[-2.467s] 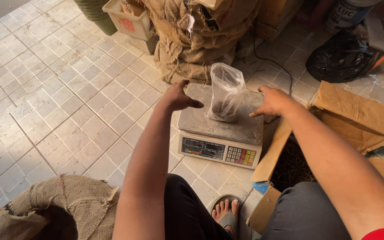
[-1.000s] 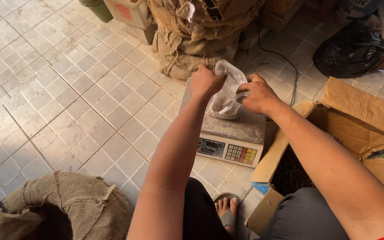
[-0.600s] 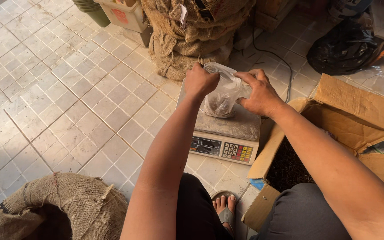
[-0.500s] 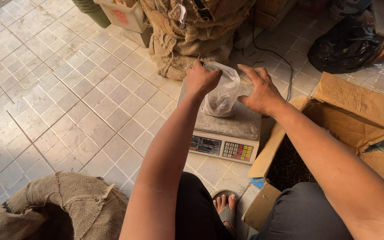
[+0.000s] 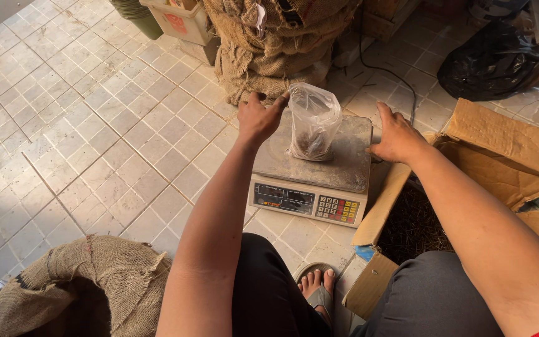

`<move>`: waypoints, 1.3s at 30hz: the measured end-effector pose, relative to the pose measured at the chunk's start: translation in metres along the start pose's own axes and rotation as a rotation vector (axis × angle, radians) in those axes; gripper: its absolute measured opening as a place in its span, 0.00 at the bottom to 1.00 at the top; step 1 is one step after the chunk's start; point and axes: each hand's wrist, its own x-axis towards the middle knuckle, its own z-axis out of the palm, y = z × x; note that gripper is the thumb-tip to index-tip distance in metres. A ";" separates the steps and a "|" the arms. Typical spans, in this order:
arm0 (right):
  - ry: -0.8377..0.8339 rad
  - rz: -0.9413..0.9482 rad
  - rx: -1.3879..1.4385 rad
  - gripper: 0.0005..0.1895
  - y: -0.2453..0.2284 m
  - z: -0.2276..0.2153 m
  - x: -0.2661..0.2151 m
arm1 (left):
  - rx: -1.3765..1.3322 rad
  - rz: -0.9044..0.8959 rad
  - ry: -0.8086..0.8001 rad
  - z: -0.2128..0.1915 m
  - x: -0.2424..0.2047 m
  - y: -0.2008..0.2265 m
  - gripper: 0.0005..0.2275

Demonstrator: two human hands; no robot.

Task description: The person scoops nails into a plastic bag by hand, weighs the bag on a digital scale, and seals the bag using a hand tool. The person then places the sealed bag into a cardboard box.

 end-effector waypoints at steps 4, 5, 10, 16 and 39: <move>-0.014 0.007 -0.001 0.50 0.002 -0.002 -0.008 | 0.064 0.036 -0.006 -0.017 -0.003 -0.016 0.34; -0.026 0.013 -0.005 0.50 0.000 -0.005 -0.011 | 0.081 0.020 0.003 -0.019 0.000 -0.023 0.34; -0.040 0.031 -0.009 0.47 -0.013 -0.013 -0.022 | 0.121 -0.013 0.021 -0.032 0.008 -0.053 0.36; -0.064 0.029 -0.046 0.47 -0.010 -0.008 -0.016 | 0.289 0.022 -0.031 -0.043 -0.010 -0.047 0.33; -0.076 -0.039 -0.074 0.46 -0.015 -0.007 -0.025 | 0.408 0.134 -0.004 -0.030 0.003 -0.061 0.32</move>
